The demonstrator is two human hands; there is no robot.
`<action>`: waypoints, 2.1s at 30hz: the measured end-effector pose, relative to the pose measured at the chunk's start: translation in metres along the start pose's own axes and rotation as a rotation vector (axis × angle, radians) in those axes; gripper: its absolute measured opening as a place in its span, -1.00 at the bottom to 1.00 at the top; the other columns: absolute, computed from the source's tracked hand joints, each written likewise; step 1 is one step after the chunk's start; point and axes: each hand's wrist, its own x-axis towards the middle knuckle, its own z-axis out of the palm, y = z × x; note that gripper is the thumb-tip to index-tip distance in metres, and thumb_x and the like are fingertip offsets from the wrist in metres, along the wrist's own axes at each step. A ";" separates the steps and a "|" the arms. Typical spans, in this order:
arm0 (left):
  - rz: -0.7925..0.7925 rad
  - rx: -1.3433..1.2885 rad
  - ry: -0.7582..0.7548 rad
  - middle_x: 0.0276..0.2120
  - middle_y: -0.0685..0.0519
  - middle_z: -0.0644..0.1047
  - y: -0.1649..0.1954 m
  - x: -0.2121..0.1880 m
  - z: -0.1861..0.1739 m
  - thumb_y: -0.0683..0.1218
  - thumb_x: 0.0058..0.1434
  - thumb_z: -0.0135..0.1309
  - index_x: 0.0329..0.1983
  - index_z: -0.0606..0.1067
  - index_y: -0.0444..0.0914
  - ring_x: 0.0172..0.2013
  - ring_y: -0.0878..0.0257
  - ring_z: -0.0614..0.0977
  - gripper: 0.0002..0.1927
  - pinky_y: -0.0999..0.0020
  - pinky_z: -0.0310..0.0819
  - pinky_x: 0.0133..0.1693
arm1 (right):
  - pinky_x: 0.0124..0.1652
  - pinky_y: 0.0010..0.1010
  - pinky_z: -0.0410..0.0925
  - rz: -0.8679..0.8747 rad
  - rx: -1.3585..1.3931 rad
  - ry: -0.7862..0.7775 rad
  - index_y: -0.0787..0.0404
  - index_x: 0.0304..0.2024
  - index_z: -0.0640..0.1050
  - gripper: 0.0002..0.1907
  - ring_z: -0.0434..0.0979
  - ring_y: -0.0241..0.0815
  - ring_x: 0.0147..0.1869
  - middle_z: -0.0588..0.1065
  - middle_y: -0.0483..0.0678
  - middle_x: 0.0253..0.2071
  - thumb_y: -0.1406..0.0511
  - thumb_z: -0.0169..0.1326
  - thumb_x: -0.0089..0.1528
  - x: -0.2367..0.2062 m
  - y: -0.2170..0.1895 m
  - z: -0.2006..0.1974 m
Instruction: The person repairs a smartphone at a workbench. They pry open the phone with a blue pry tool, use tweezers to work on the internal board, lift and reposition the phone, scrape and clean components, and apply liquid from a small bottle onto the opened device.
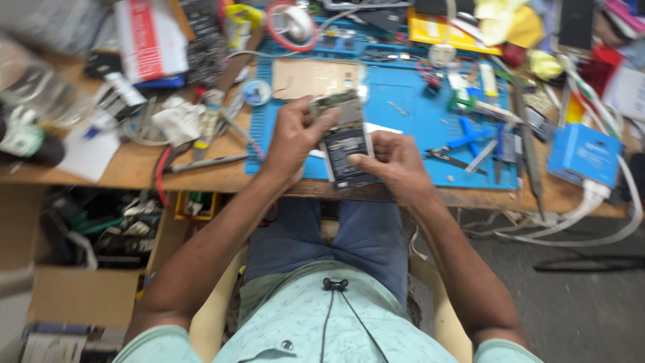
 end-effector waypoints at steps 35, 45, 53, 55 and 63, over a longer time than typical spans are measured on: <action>0.240 -0.817 0.136 -0.12 0.05 0.60 -0.020 -0.004 -0.012 -0.09 0.41 0.09 0.08 0.47 -0.18 -0.14 0.25 0.63 -0.79 0.32 0.53 -0.13 | -0.36 0.02 0.45 -0.105 -1.800 0.374 0.26 -0.36 0.69 -0.67 0.64 0.20 -0.28 0.59 0.20 -0.36 0.10 0.32 0.16 0.134 -0.061 -0.080; 0.388 -0.208 0.122 -0.21 0.15 0.61 0.010 -0.001 0.007 -0.18 0.33 0.29 -0.05 0.54 -0.25 -0.15 0.45 0.56 -0.81 0.50 0.45 -0.07 | -0.21 -0.51 0.52 -0.406 0.021 0.143 0.45 -0.10 0.61 -0.89 0.66 -0.22 -0.24 0.62 0.12 -0.25 0.46 0.25 0.38 0.067 -0.094 -0.054; 0.371 0.187 0.095 -0.27 0.19 0.55 0.012 -0.008 0.014 -0.14 0.36 0.25 -0.03 0.54 -0.23 -0.24 0.50 0.45 -0.83 0.51 0.36 -0.18 | -0.24 -0.52 0.54 -0.377 0.130 0.144 0.40 -0.17 0.59 -0.91 0.69 -0.22 -0.24 0.64 0.11 -0.25 0.46 0.24 0.32 0.049 -0.075 -0.016; 0.364 0.178 0.080 -0.18 0.16 0.57 0.017 -0.009 0.015 -0.16 0.36 0.26 -0.01 0.54 -0.24 -0.19 0.49 0.45 -0.81 0.51 0.36 -0.12 | -0.23 -0.53 0.54 -0.384 0.101 0.135 0.40 -0.18 0.60 -0.91 0.68 -0.24 -0.24 0.64 0.10 -0.25 0.45 0.25 0.32 0.048 -0.077 -0.014; 0.413 0.109 -0.084 0.14 0.01 0.55 0.028 -0.007 0.023 -0.21 0.33 0.22 -0.02 0.53 -0.27 0.13 0.35 0.55 -0.81 0.37 0.45 0.19 | -0.15 -0.57 0.47 -0.492 -0.346 0.037 0.34 -0.15 0.65 -0.91 0.61 -0.39 -0.17 0.63 -0.04 -0.23 0.45 0.29 0.30 0.040 -0.089 -0.001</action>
